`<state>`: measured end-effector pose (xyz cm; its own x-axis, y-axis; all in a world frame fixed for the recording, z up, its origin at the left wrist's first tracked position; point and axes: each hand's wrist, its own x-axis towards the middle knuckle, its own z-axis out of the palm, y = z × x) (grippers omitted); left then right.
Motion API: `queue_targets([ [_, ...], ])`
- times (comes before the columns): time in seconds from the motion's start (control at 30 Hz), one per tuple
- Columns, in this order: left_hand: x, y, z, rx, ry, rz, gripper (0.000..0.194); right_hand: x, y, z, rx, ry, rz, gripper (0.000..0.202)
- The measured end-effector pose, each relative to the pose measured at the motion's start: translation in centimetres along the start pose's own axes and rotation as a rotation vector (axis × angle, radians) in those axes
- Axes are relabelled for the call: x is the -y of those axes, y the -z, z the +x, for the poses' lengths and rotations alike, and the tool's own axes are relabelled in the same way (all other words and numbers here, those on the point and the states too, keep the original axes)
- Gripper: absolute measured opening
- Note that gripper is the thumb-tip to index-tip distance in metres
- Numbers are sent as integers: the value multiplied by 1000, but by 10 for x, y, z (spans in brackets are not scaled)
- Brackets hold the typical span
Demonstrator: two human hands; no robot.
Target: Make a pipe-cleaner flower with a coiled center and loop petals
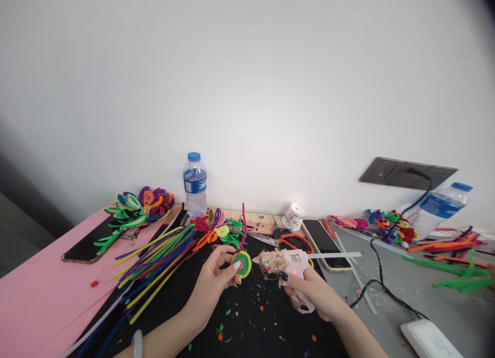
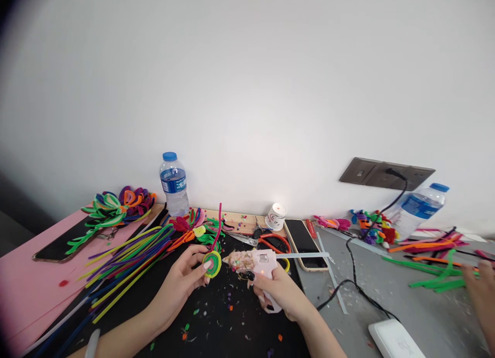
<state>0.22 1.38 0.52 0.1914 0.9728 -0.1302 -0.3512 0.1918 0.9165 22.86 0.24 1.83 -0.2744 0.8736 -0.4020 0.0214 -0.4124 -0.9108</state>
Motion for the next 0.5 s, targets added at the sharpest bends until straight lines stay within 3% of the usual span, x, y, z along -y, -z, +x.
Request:
queue_targets([
  [0.5, 0, 0, 0, 41, -8, 39, 24, 2, -1, -1, -1, -1, 10, 40],
])
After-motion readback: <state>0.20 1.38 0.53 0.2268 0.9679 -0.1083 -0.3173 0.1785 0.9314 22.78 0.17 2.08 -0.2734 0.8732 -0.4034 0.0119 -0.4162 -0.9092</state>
